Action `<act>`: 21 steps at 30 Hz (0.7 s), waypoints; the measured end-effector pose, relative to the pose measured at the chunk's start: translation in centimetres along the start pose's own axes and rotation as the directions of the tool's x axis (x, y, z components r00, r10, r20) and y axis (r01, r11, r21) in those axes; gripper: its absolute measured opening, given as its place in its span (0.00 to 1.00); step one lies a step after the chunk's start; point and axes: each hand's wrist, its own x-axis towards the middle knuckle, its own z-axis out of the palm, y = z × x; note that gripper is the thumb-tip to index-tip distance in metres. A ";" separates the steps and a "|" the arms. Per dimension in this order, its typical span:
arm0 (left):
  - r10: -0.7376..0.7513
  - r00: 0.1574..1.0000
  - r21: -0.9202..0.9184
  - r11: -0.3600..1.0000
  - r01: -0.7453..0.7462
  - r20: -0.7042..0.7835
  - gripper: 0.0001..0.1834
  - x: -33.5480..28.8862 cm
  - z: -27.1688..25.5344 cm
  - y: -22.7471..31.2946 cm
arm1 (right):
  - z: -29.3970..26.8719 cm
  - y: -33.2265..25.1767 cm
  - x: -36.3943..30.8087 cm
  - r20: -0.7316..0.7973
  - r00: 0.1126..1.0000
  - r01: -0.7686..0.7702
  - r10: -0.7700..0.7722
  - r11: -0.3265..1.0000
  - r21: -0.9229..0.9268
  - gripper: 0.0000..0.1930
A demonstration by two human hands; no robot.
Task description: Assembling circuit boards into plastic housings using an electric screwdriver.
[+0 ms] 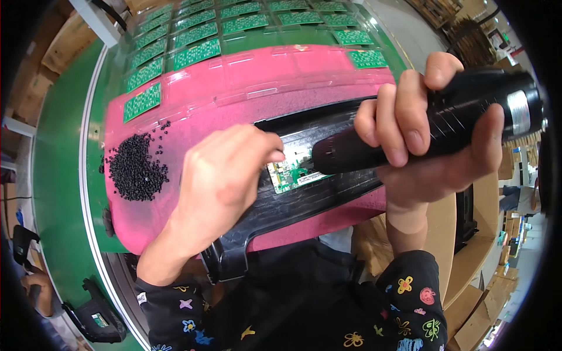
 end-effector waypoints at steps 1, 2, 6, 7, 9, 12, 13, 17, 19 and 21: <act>-0.047 0.999 0.021 0.999 0.048 -0.027 0.10 0.0 -0.2 -0.2 | -0.4 0.1 0.2 0.004 1.000 0.012 -0.011 0.997 -0.079 0.27; -0.069 0.996 0.001 0.998 0.069 -0.061 0.09 0.4 -0.4 -0.3 | -0.9 0.1 0.2 0.007 1.000 0.006 -0.005 0.997 -0.083 0.27; -0.098 0.992 -0.123 0.987 0.106 0.074 0.06 0.5 -0.6 -0.2 | -2.9 0.8 0.2 0.039 0.999 0.045 -0.037 0.969 -0.241 0.25; -0.100 0.979 -0.170 0.977 0.131 0.180 0.05 0.3 -0.5 -0.3 | -3.2 1.1 0.2 0.025 0.999 0.030 -0.025 0.964 -0.264 0.25; -0.072 0.964 -0.176 0.977 0.120 0.257 0.05 0.3 -0.4 -0.6 | -3.6 1.5 0.2 0.015 1.000 0.022 -0.018 0.952 -0.304 0.23; -0.039 0.925 -0.158 0.982 0.106 0.379 0.06 0.4 -0.5 -0.8 | -3.9 2.0 0.2 -0.011 1.000 0.000 -0.003 0.952 -0.306 0.22; -0.043 0.913 -0.144 0.983 0.110 0.405 0.05 0.4 -0.6 -0.9 | -3.9 2.1 0.2 -0.022 1.000 -0.006 -0.001 0.951 -0.309 0.22; -0.100 0.871 -0.074 0.985 0.154 0.481 0.04 0.5 -0.9 -0.8 | -4.0 2.3 0.3 -0.034 0.999 -0.009 -0.002 0.943 -0.334 0.22; -0.139 0.847 -0.064 0.978 0.199 0.514 0.04 0.5 -1.1 -1.0 | -4.1 2.3 0.5 -0.031 0.999 -0.042 0.033 0.943 -0.330 0.22; -0.175 0.820 -0.053 0.969 0.242 0.545 0.05 0.5 -1.2 -1.0 | -4.2 2.3 0.7 0.014 0.999 -0.041 0.049 0.934 -0.355 0.22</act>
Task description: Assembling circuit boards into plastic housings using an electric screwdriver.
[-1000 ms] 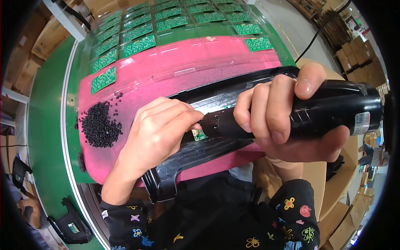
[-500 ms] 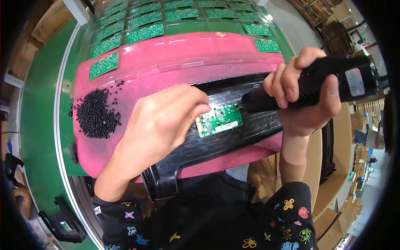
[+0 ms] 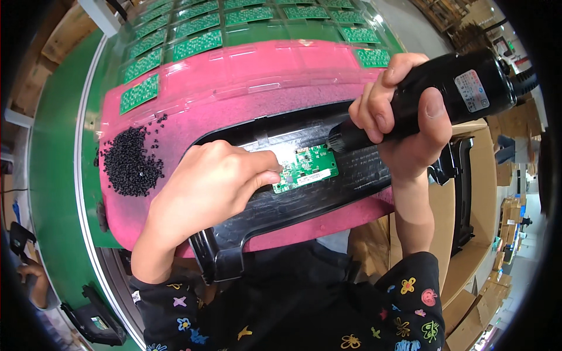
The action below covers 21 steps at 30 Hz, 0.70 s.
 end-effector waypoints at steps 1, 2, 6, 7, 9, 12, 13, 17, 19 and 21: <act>-0.043 0.999 -0.013 0.999 0.043 0.030 0.06 -0.1 0.0 0.0 | 0.0 0.0 0.1 0.052 0.999 0.004 -0.002 1.000 -0.028 0.22; -0.087 0.995 -0.022 0.996 0.089 0.057 0.06 -0.1 -0.1 0.0 | 0.1 0.1 0.2 0.051 0.999 -0.001 0.003 0.999 -0.036 0.22; -0.053 0.998 -0.056 0.997 0.054 0.019 0.06 -0.2 0.3 -0.5 | 0.7 0.0 0.1 -0.003 1.000 -0.015 0.015 0.999 -0.042 0.22; -0.070 0.997 -0.043 0.996 0.072 0.029 0.06 -0.2 0.2 -0.3 | 1.1 -0.1 0.1 -0.061 0.998 -0.028 0.024 0.998 -0.062 0.21; -0.091 0.995 -0.034 0.995 0.092 0.042 0.06 -0.2 0.0 0.1 | 1.3 -0.2 0.2 -0.121 0.992 -0.047 0.037 0.996 -0.080 0.21; -0.094 0.995 0.002 0.996 0.094 0.037 0.06 -0.3 -0.1 0.2 | 1.1 -0.1 0.4 -0.080 0.995 -0.062 0.056 0.995 -0.072 0.21; -0.086 0.996 -0.001 0.996 0.086 0.036 0.06 -0.3 0.0 0.1 | 1.0 -0.1 0.3 -0.047 0.995 -0.085 0.082 0.995 -0.059 0.21; -0.087 0.995 0.007 0.996 0.087 0.046 0.07 -0.4 -0.1 0.2 | 1.0 0.4 0.0 -0.002 0.999 -0.043 0.043 0.994 -0.103 0.23; -0.095 0.993 0.031 0.995 0.093 0.071 0.06 -0.3 -0.3 0.3 | 0.9 0.6 -0.2 0.006 1.000 -0.006 0.007 0.996 -0.092 0.23; -0.105 0.990 0.058 0.993 0.100 0.094 0.07 -0.2 -0.3 0.1 | 1.0 0.6 -0.3 0.014 0.999 0.032 -0.031 0.996 -0.079 0.24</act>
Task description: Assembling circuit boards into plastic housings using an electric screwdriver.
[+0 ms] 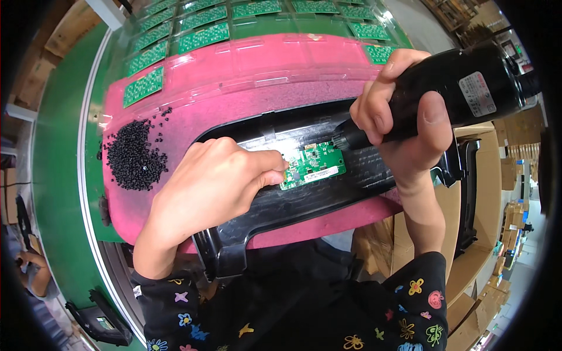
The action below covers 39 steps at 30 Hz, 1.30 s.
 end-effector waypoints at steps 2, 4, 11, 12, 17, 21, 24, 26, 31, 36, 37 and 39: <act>0.085 0.993 -0.005 0.996 -0.086 -0.080 0.04 0.1 0.5 -0.5 | 0.4 -0.5 0.1 0.009 1.000 -0.018 0.018 0.998 -0.068 0.26; 0.123 0.982 -0.066 0.989 -0.134 -0.146 0.04 0.3 0.7 -0.7 | 0.7 -1.2 0.1 0.102 0.993 0.037 -0.057 0.981 0.189 0.28; 0.266 0.901 -0.189 0.920 -0.343 -0.342 0.06 1.0 1.2 -0.7 | 1.7 -5.0 -0.6 0.025 0.957 0.267 -0.289 0.909 0.319 0.27; 0.291 0.893 -0.168 0.916 -0.364 -0.344 0.07 0.9 1.2 -0.7 | 1.8 -5.0 -0.6 0.028 0.957 0.260 -0.289 0.898 0.356 0.26; 0.339 0.861 -0.106 0.908 -0.404 -0.379 0.08 0.8 1.2 -0.8 | 2.0 -5.1 -0.7 0.019 0.954 0.260 -0.299 0.858 0.442 0.24; 0.354 0.836 -0.148 0.882 -0.447 -0.418 0.08 1.0 1.3 -0.6 | 2.2 -5.1 -0.9 0.009 0.959 0.251 -0.282 0.866 0.433 0.24; 0.377 0.823 -0.163 0.862 -0.479 -0.424 0.09 1.3 1.3 -0.3 | 2.5 -5.6 -1.2 -0.044 0.961 0.265 -0.272 0.871 0.413 0.24; 0.397 0.814 -0.175 0.846 -0.504 -0.425 0.09 1.1 1.2 -0.4 | 2.4 -5.1 -1.1 0.026 0.960 0.242 -0.280 0.870 0.429 0.25; 0.362 0.880 -0.056 0.916 -0.397 -0.308 0.09 0.7 0.4 0.3 | 2.3 -4.7 -1.5 0.092 0.974 0.147 -0.208 0.884 0.445 0.30; 0.361 0.883 0.045 0.930 -0.365 -0.300 0.09 0.6 0.4 0.2 | 2.8 -4.1 -1.1 -0.006 0.992 0.117 -0.127 0.889 0.442 0.31; 0.353 0.886 0.049 0.933 -0.356 -0.301 0.09 0.6 0.4 0.1 | 2.8 -3.8 -0.9 -0.041 0.991 0.136 -0.131 0.883 0.449 0.31; 0.353 0.866 0.101 0.935 -0.340 -0.353 0.08 0.5 0.4 0.0 | 3.0 -3.2 -0.5 -0.080 0.988 0.156 -0.134 0.865 0.477 0.30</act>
